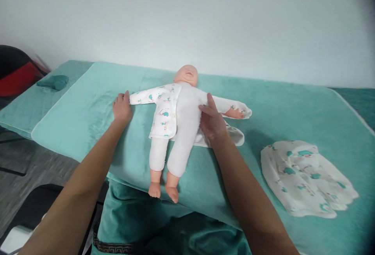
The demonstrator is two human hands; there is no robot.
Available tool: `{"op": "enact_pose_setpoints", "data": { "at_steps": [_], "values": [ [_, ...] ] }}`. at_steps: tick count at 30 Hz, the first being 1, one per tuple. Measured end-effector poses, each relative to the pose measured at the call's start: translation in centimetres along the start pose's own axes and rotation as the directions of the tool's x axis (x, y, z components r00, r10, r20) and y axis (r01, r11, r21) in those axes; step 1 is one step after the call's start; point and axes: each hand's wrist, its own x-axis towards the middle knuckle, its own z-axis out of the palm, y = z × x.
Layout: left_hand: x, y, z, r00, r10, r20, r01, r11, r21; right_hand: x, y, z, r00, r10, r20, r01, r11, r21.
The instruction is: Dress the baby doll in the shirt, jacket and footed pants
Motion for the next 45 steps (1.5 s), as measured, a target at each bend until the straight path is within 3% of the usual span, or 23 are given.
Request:
{"op": "enact_pose_setpoints", "data": {
  "at_steps": [4,9,11,15,21,28,31,36,40,43,45],
  "values": [
    [-0.7,-0.3,0.3,0.998,-0.029,-0.059,0.023,0.996,-0.089,0.1,0.1,0.2,1.0,-0.011,-0.001,0.011,1.0,-0.009],
    [-4.7,0.7,-0.4,0.982,0.042,-0.182,-0.078,0.978,-0.195,0.4,0.2,0.2,0.999,-0.041,0.017,0.042,0.997,-0.058],
    [-7.0,1.6,-0.9,0.981,0.122,-0.151,-0.157,0.957,-0.244,0.4,0.3,0.2,0.999,-0.046,0.024,0.047,0.996,-0.069],
    [-11.7,3.3,-1.8,0.953,0.302,0.02,-0.276,0.895,-0.351,0.4,0.4,0.0,0.998,-0.063,0.029,0.066,0.993,-0.099],
    [-16.2,4.6,-2.5,0.944,0.33,0.006,-0.273,0.79,-0.548,0.6,0.5,-0.1,0.998,-0.06,0.028,0.063,0.99,-0.129],
    [-16.4,5.1,-2.7,0.965,0.261,0.002,-0.214,0.795,-0.567,0.2,0.2,0.2,0.999,-0.039,0.018,0.041,0.991,-0.126],
    [-17.3,5.1,-3.2,0.969,0.238,-0.073,-0.233,0.766,-0.6,0.2,0.2,0.2,0.999,-0.042,0.034,0.046,0.991,-0.127],
    [-17.9,5.5,-4.2,0.932,0.283,-0.227,-0.362,0.721,-0.591,0.2,0.3,0.1,0.999,-0.037,0.033,0.042,0.989,-0.14],
    [-15.4,8.1,-5.8,0.924,0.191,-0.331,-0.36,0.725,-0.587,0.3,0.3,0.1,0.999,-0.041,0.035,0.046,0.986,-0.159],
    [-12.1,11.6,-7.0,0.948,0.202,-0.248,-0.314,0.735,-0.601,0.4,0.3,-0.1,0.998,-0.042,0.039,0.049,0.981,-0.186],
    [-9.8,13.9,-7.4,0.964,0.204,-0.169,-0.264,0.79,-0.554,0.4,0.3,-0.3,0.998,-0.036,0.043,0.044,0.978,-0.203]
  ]
}}
